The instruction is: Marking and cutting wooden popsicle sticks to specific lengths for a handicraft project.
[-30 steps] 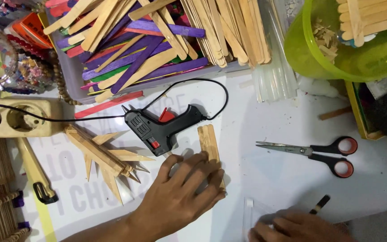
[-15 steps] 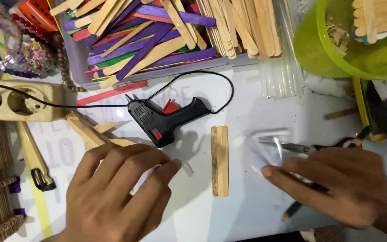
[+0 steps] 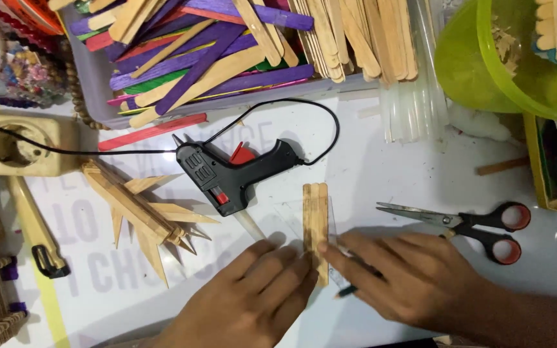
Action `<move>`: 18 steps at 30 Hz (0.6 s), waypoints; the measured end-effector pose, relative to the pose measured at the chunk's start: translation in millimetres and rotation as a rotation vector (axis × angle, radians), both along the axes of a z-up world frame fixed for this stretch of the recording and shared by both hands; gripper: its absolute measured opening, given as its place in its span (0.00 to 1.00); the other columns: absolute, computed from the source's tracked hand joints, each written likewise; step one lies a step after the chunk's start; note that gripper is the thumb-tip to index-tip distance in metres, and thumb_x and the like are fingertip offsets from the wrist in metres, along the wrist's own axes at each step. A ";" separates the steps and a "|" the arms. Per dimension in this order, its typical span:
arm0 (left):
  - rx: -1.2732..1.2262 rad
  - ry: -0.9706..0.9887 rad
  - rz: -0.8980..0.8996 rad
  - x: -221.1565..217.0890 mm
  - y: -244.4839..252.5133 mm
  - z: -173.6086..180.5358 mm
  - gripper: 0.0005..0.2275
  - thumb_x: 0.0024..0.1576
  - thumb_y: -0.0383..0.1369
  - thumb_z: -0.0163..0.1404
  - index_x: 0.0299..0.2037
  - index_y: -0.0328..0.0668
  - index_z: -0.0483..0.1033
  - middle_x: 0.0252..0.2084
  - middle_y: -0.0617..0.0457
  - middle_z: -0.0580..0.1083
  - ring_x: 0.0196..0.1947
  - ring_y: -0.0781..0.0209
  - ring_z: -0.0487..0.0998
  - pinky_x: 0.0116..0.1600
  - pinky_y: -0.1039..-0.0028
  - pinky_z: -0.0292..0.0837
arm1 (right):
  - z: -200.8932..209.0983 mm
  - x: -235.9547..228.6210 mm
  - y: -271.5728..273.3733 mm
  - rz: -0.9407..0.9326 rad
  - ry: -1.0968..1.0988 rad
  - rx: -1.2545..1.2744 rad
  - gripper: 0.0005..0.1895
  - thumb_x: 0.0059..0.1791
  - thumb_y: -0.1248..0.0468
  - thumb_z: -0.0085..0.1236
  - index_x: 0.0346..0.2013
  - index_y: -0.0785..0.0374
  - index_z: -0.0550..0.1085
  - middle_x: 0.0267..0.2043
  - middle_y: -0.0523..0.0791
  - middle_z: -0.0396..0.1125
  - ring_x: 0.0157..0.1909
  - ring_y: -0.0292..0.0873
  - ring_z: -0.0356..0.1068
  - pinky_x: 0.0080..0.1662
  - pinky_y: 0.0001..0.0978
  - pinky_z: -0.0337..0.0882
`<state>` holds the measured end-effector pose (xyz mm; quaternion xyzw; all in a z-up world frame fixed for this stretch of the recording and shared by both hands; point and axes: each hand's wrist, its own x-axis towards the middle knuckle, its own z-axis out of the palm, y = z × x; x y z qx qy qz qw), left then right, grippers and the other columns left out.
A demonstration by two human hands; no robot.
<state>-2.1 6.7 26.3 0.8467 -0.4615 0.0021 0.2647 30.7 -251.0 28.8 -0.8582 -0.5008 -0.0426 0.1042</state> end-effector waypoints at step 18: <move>-0.043 0.028 0.162 22.6 -11.0 -7.0 0.06 0.66 0.29 0.53 0.48 0.33 0.77 0.53 0.42 0.77 0.53 0.41 0.77 0.56 0.53 0.75 | -14.1 4.5 -14.4 0.008 0.061 -0.028 0.16 0.57 0.46 0.48 0.52 0.46 0.77 0.44 0.37 0.71 0.28 0.36 0.68 0.31 0.32 0.71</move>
